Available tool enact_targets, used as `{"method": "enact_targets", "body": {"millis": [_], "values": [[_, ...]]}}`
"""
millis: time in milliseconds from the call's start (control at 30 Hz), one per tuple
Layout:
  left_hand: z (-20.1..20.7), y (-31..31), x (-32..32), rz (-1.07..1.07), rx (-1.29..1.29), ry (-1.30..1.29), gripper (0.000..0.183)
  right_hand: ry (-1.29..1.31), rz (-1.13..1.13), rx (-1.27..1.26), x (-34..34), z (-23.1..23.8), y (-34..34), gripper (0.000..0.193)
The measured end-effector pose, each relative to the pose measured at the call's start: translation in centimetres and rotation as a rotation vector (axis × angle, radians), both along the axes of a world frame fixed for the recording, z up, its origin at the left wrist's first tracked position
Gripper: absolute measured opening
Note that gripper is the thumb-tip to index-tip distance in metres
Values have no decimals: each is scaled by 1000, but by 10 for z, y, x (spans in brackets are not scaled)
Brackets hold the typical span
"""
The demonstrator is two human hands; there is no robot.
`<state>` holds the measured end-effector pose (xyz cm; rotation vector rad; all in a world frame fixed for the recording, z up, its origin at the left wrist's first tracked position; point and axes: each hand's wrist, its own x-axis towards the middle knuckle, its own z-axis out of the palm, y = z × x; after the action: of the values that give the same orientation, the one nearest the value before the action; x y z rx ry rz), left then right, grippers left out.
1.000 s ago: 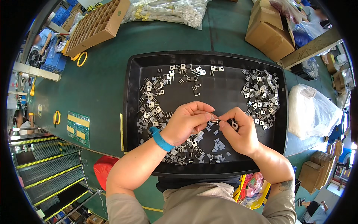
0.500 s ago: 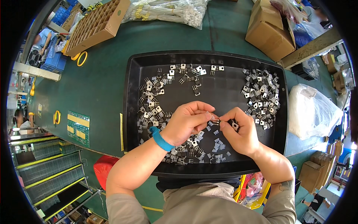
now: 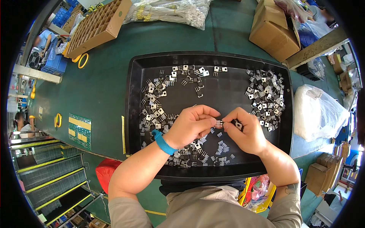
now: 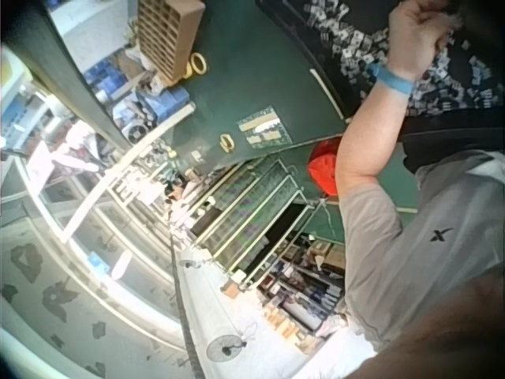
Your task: The person repeatedly picks small white plastic pieces and black electronic components from a black tray, aligns them, and presses them together by hand. The assembled units are placed back into the tray. The person continues this repetitive assembly process throughout the clip.
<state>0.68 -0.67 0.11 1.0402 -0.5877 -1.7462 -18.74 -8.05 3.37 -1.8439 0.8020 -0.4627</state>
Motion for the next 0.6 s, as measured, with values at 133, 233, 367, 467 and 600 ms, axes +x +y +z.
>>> {"method": "enact_targets", "body": {"millis": [133,233,367,467,600], "values": [[-4,-1,5,-25,15,84,12,-27,-64,-14,-1,4,1,7],[-1,2,1,-114,-29,-38,7,-27,-21,2,2,5,3,7],[-1,3,0,-156,-34,-163,11,12,74,31,1,-2,2,9],[-3,4,0,-162,-38,-166,11,6,-5,246,1,-8,-1,11],[1,3,-1,-167,-20,-177,12,-74,-133,600,2,-7,-6,14]]}}
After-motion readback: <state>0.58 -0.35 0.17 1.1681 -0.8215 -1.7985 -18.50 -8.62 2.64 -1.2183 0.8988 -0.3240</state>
